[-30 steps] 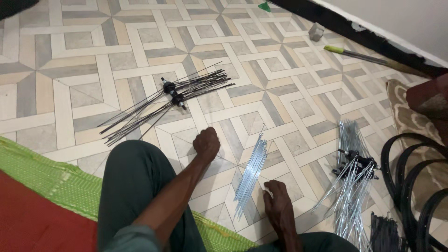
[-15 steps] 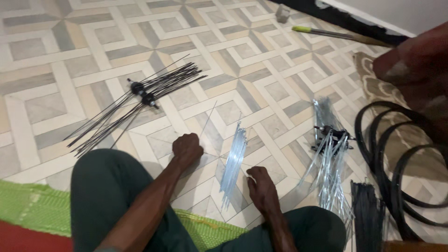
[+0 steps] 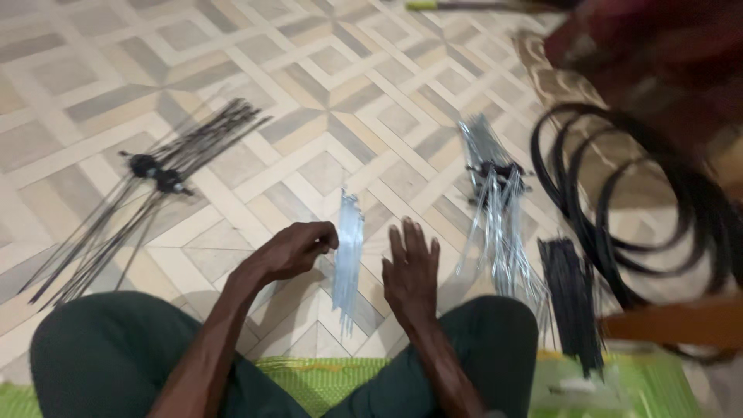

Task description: The person sits on the floor and inserts multiple bicycle spokes into the flanges of a bicycle hub. They handle both silver and black spokes, inserting them one by one into the hub holes and arranging them in a radial pattern.

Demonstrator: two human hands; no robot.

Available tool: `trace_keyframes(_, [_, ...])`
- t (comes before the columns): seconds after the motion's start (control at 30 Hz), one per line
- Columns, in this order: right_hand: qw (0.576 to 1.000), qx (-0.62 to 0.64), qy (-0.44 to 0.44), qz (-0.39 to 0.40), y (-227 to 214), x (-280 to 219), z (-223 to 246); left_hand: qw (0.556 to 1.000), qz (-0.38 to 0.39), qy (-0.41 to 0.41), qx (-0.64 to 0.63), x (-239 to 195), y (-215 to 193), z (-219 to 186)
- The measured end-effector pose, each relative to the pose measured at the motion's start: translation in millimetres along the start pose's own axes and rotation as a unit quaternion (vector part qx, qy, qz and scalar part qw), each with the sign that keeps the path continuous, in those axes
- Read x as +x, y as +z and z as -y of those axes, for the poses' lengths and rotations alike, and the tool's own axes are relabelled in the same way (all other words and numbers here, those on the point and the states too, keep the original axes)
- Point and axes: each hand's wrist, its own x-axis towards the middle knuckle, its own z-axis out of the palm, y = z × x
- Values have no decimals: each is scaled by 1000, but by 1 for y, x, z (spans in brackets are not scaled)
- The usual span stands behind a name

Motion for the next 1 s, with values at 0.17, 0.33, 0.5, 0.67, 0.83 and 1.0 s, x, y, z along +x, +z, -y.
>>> trace_keyframes(0.17, [975, 28, 68, 209, 16, -18, -13, 998, -44, 35, -3, 10, 11, 9])
trace_keyframes(0.33, [941, 272, 150, 136, 40, -31, -14, 970, -206, -118, -60, 17, 3, 10])
trace_keyframes(0.5, [931, 202, 218, 210, 52, -27, -7, 929, -367, -52, -7, 17, -5, 34])
trace_keyframes(0.67, [910, 254, 184, 272, 35, -13, 12, 908, -403, -15, 111, 23, -57, 101])
trace_keyframes(0.83, [905, 297, 223, 206, 15, -1, 12, 866, -235, -300, 324, 12, -157, 153])
trace_keyframes(1.0, [925, 300, 209, 103, 17, -2, 3, 811, -92, -490, 306, -1, -194, 205])
